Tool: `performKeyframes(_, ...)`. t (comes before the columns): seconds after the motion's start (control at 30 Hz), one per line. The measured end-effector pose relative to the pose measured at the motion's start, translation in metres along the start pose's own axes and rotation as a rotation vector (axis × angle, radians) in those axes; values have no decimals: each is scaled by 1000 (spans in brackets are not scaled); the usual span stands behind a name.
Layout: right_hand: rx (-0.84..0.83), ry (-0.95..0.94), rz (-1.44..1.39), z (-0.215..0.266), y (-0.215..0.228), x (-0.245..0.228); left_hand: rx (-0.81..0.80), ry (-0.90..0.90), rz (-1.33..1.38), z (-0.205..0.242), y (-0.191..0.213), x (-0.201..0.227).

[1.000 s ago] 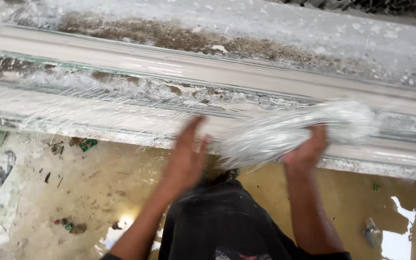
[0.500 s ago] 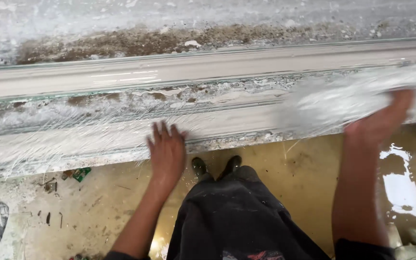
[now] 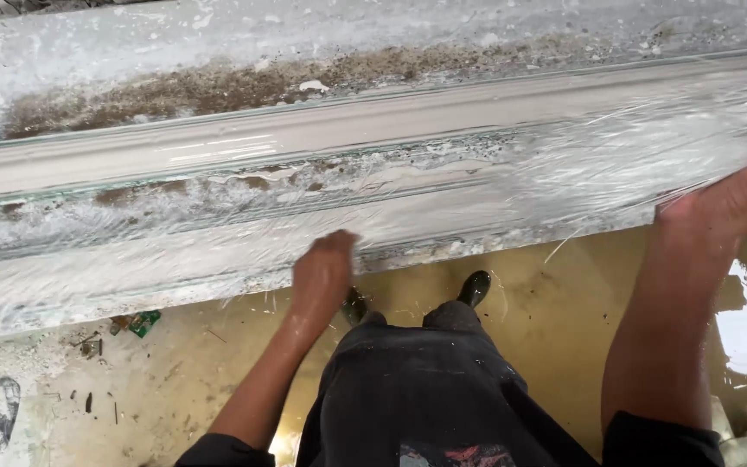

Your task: Apply fiberglass strands and gypsum plaster to a mold to create architectural trim pieces.

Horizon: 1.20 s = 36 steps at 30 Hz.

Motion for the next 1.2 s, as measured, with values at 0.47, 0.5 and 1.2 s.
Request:
performKeyframes(0.47,149,-48,-34,-2,103,36,413,-87,218,-20,-30,188)
performKeyframes(0.5,71,67,58,-22,128,14,470,-46,22,-21,-24,185)
performKeyframes(1.2,-93,296,485,-72,263,0,415,-14,-14,-53,-78,216)
Point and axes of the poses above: each hand's wrist, its own z-axis away from the middle knuckle, its own y-axis out of the back of the hand, x = y × z, the point moved 9 cm from there along -z, towards the middle knuckle, and after that the axes turned 10 degrees about -x, right-handed, at the moved point
